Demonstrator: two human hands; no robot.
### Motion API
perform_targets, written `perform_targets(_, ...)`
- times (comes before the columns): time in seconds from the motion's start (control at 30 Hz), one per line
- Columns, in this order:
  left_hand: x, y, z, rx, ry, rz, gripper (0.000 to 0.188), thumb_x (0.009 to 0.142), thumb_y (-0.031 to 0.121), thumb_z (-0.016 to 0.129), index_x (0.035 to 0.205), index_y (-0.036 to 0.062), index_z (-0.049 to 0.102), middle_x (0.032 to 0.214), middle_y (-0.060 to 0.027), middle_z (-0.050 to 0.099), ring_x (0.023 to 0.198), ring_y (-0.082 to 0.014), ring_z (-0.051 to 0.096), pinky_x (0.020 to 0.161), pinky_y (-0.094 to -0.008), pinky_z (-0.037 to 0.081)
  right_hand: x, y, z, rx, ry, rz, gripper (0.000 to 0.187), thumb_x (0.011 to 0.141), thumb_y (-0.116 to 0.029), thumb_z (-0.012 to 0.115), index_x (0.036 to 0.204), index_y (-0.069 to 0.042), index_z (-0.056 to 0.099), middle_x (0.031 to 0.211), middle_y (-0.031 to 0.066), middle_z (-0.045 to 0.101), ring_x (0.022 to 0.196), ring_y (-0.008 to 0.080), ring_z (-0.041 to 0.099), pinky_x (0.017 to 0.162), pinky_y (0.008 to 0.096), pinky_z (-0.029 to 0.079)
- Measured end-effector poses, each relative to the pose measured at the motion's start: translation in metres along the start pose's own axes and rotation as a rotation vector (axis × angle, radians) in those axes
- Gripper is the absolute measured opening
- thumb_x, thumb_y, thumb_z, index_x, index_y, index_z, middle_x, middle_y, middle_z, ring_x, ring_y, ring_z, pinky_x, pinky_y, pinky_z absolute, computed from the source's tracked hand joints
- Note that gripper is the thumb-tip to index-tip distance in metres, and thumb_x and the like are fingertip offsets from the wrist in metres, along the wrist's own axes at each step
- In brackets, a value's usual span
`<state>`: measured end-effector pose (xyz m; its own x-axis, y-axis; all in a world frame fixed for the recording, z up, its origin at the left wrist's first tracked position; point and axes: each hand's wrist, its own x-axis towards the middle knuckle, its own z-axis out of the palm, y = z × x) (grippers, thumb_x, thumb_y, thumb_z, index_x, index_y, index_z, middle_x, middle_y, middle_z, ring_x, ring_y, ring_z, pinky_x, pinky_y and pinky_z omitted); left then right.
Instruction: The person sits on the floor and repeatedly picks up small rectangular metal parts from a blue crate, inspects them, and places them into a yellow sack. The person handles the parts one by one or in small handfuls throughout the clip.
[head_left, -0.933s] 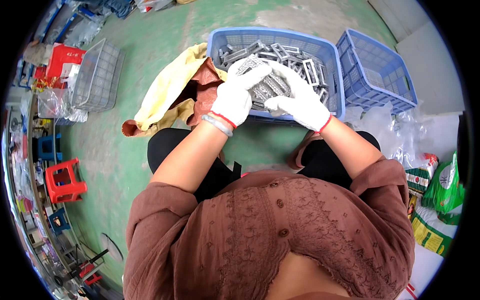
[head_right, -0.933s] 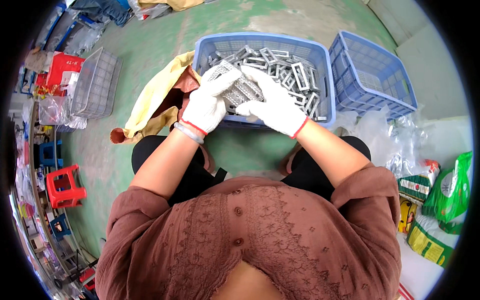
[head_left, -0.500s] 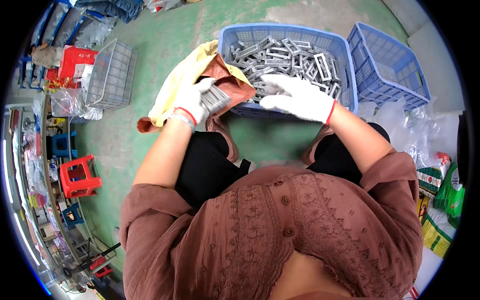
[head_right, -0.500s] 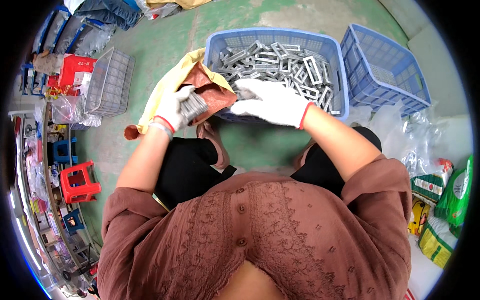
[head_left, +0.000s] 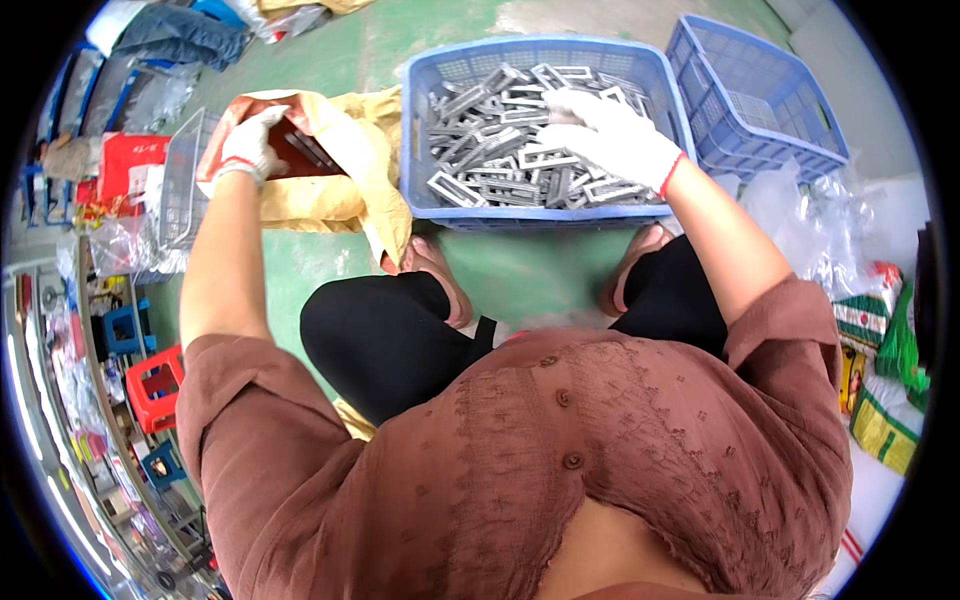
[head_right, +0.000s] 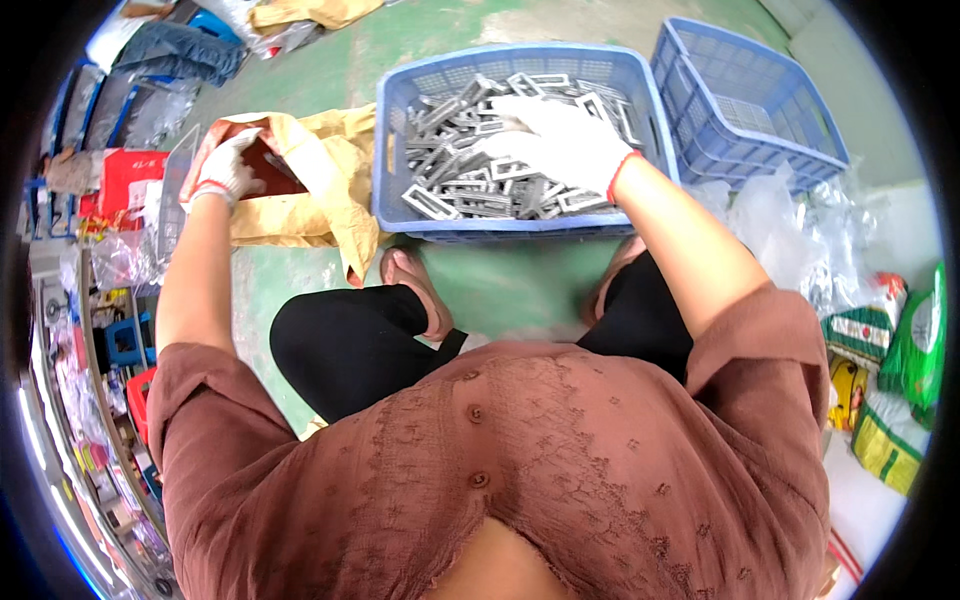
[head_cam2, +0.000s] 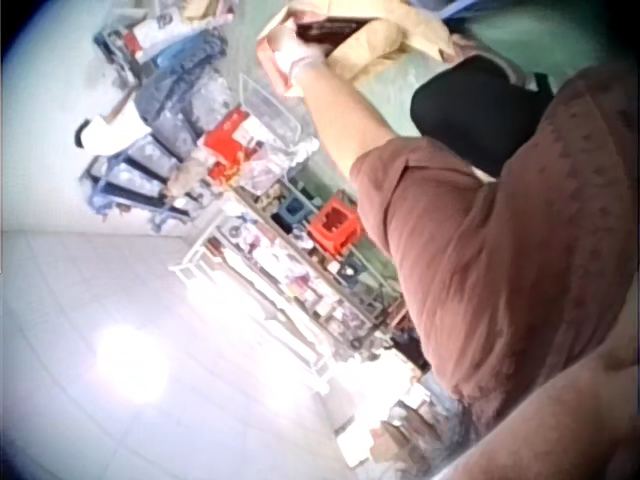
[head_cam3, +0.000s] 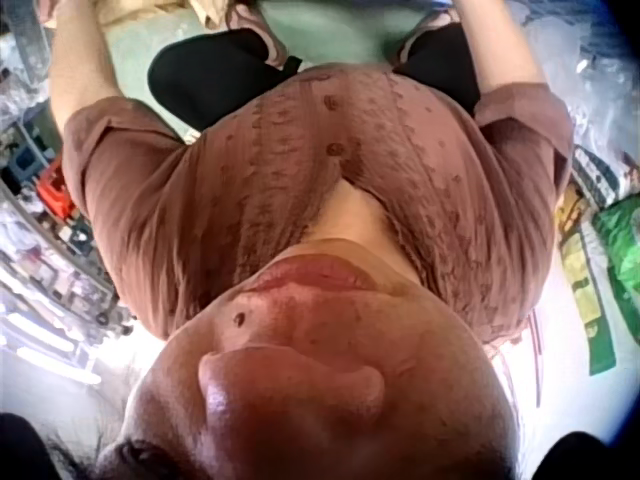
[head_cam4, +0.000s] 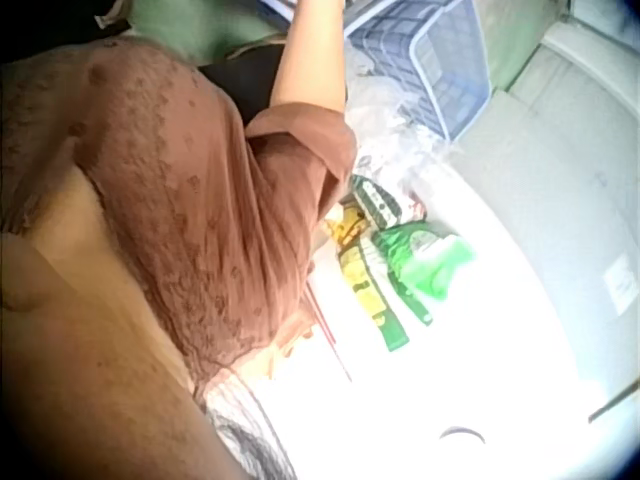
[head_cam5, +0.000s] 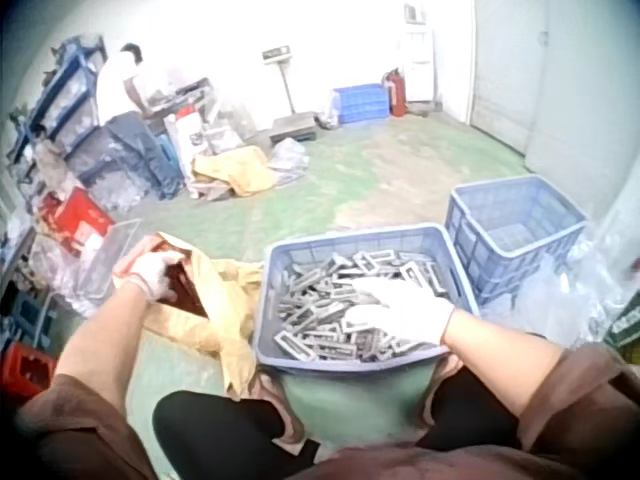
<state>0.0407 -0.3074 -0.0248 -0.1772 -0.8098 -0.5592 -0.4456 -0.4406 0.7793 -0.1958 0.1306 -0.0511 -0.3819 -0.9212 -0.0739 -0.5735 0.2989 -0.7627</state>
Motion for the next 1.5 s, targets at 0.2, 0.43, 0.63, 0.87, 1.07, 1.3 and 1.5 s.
perform_targets(0.2, -0.001, 0.032, -0.036, 0.452, -0.055, 0.345, 0.052, 0.092, -0.002, 0.057, 0.139, 0.021, 0.056, 0.112, -0.0096, 0.056, 0.094, -0.0248, 0.056, 0.082, -0.051, 0.055, 0.039, 0.064, -0.006, -0.266, -0.071, 0.256, 0.055, 0.088, -0.046, 0.062, 0.125, -0.005, 0.062, 0.118, 0.0205, 0.066, 0.109, 0.0361, 0.062, 0.095, 0.0428, 0.048)
perform_targets(0.43, 0.044, 0.057, -0.055, 1.459, -0.043, 1.237, 0.04, 0.085, 0.029, 0.068, 0.121, 0.0129, 0.061, 0.128, -0.0024, 0.057, 0.129, -0.0315, 0.038, 0.112, -0.0421, 0.034, 0.049, 0.121, 0.039, -0.49, -0.218, 0.238, 0.055, 0.079, -0.031, 0.072, 0.126, -0.005, 0.059, 0.123, 0.0225, 0.064, 0.116, 0.0373, 0.061, 0.097, 0.045, 0.049)
perform_targets(0.63, -0.053, 0.021, -0.003, 0.405, -0.199, 0.527, 0.069, 0.088, 0.028, 0.071, 0.147, 0.0072, 0.041, 0.142, -0.0107, 0.051, 0.126, -0.0299, 0.05, 0.106, -0.0379, 0.043, 0.058, 0.128, 0.074, -0.656, -0.216, 0.226, 0.039, 0.08, -0.014, 0.064, 0.118, -0.009, 0.06, 0.12, 0.0182, 0.066, 0.111, 0.0365, 0.064, 0.09, 0.0478, 0.053)
perform_targets(0.87, -0.166, -0.068, 0.0, 1.134, -0.145, 1.186, 0.031, 0.083, 0.01, 0.065, 0.114, 0.0053, 0.064, 0.109, -0.0155, 0.068, 0.105, -0.0307, 0.065, 0.093, -0.0366, 0.05, 0.059, 0.124, 0.087, -0.678, -0.159, 0.283, 0.029, 0.081, -0.015, 0.062, 0.108, -0.007, 0.069, 0.112, 0.0189, 0.07, 0.107, 0.0353, 0.067, 0.087, 0.0476, 0.054)
perform_targets(1.07, -0.169, -0.105, 0.012, 1.786, -0.083, 1.243, 0.081, 0.07, 0.022, 0.077, 0.143, 0.0096, 0.043, 0.107, -0.0084, 0.066, 0.101, -0.0271, 0.062, 0.099, -0.0556, 0.034, 0.065, 0.134, 0.076, -0.598, -0.27, 0.313, 0.044, 0.071, -0.03, 0.074, 0.108, -0.007, 0.068, 0.105, 0.0185, 0.071, 0.095, 0.0357, 0.068, 0.081, 0.0452, 0.055)
perform_targets(1.3, -0.107, -0.132, -0.005, 1.855, -0.003, 1.17, 0.021, 0.083, 0.026, 0.065, 0.097, 0.0118, 0.066, 0.077, -0.009, 0.066, 0.074, -0.0305, 0.065, 0.085, -0.0499, 0.042, 0.039, 0.136, 0.047, 0.605, -0.355, 0.337, 0.015, 0.079, -0.016, 0.072, 0.089, -0.006, 0.068, 0.069, 0.0011, 0.06, 0.055, 0.011, 0.05, 0.051, 0.0299, 0.043)
perform_targets(1.5, -0.106, -0.124, -0.015, 1.593, 0.105, 1.3, 0.009, 0.081, 0.02, 0.065, 0.079, 0.0115, 0.065, 0.075, -0.0109, 0.065, 0.074, -0.0318, 0.065, 0.068, -0.0438, 0.05, 0.025, 0.101, 0.019, 0.952, -0.367, 0.257, 0.009, 0.087, -0.012, 0.065, 0.09, -0.004, 0.064, 0.068, 0.001, 0.057, 0.055, 0.0124, 0.053, 0.051, 0.0271, 0.047)
